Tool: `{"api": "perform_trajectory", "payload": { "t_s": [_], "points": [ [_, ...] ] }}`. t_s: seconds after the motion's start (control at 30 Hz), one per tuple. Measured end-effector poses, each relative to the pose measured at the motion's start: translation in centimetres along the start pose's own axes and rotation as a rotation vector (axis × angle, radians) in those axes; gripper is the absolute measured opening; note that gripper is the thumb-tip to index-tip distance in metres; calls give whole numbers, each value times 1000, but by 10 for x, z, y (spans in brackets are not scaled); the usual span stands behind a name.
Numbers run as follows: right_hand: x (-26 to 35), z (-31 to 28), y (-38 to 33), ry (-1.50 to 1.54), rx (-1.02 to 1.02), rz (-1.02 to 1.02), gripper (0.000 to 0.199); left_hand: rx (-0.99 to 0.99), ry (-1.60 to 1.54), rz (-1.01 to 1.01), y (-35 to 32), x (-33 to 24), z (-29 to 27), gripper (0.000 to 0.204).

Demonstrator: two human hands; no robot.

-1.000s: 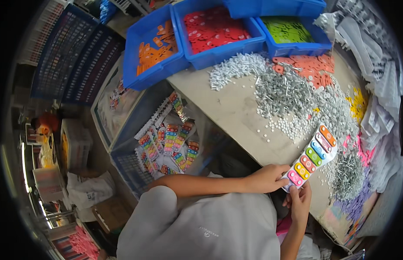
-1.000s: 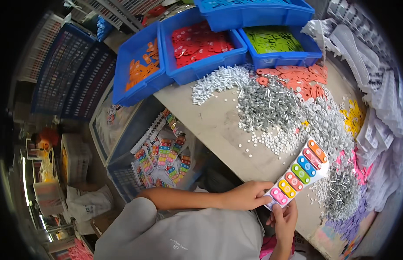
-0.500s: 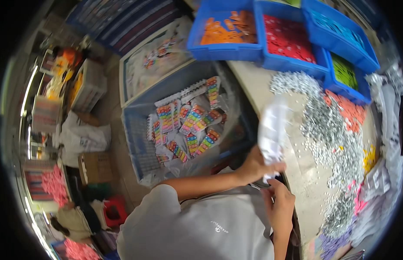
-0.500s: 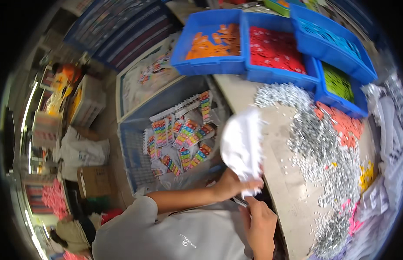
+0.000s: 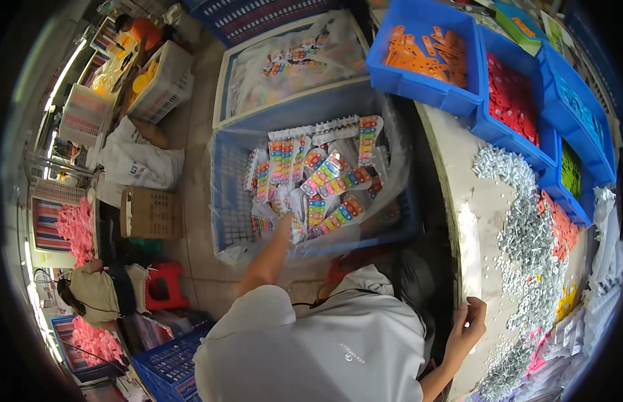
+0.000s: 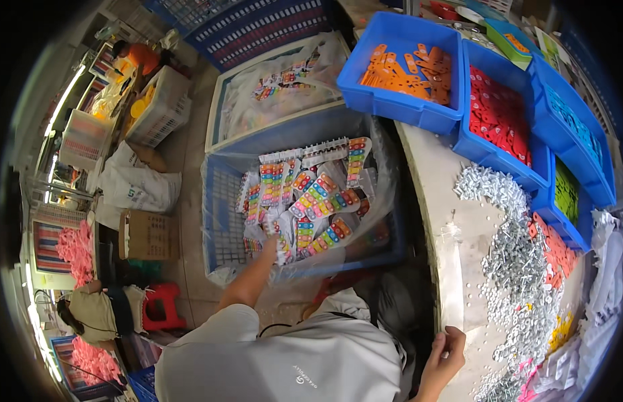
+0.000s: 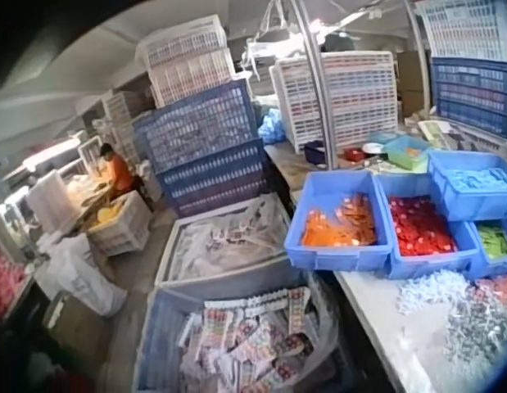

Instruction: Manually assembling toy xylophones by inserting colored metal keys and plastic pins into a white base.

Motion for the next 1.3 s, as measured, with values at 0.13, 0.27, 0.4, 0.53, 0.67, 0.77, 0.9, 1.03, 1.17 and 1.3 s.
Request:
{"api": "perform_trajectory", "payload": {
  "t_s": [0.13,0.27,0.4,0.53,0.67,0.77,0.9,1.03,1.17,1.3],
  "points": [
    [2,-1,7,-23,22,-16,9,-362,368,471,49,-25,-124,58],
    [8,10,2,-122,-28,-39,10,-237,64,-110,53,-61,-116,60],
    [21,10,3,-162,-24,-36,11,-108,-186,-87,39,-62,-130,61],
    [-1,7,2,-105,-51,-41,13,-625,837,240,71,-70,-191,55],
    [6,18,-5,-169,-120,-54,13,-286,762,292,5,-82,-108,49],
    [-6,21,-6,-183,-188,-170,12,-82,1054,402,-25,-85,-74,51],
    [-13,20,-14,-221,-194,-114,11,-409,1226,414,-43,-71,-46,89],
    [-27,23,-18,-324,-249,-213,9,-380,1297,438,-13,-80,-63,101],
    [-27,31,-14,-432,-315,-268,9,-292,1512,618,5,-106,-53,74],
    [-18,30,-16,-459,-383,-239,9,-205,1699,420,10,-125,-36,65]
  ]
}}
Point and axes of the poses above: each hand's wrist, its own y-axis towards the middle knuckle, its own z-axis out of the palm, x = y × z, the point moved 1 cm from there along y, towards the middle knuckle, and after that the axes turned 5 degrees about -x, right-handed, at the moved point
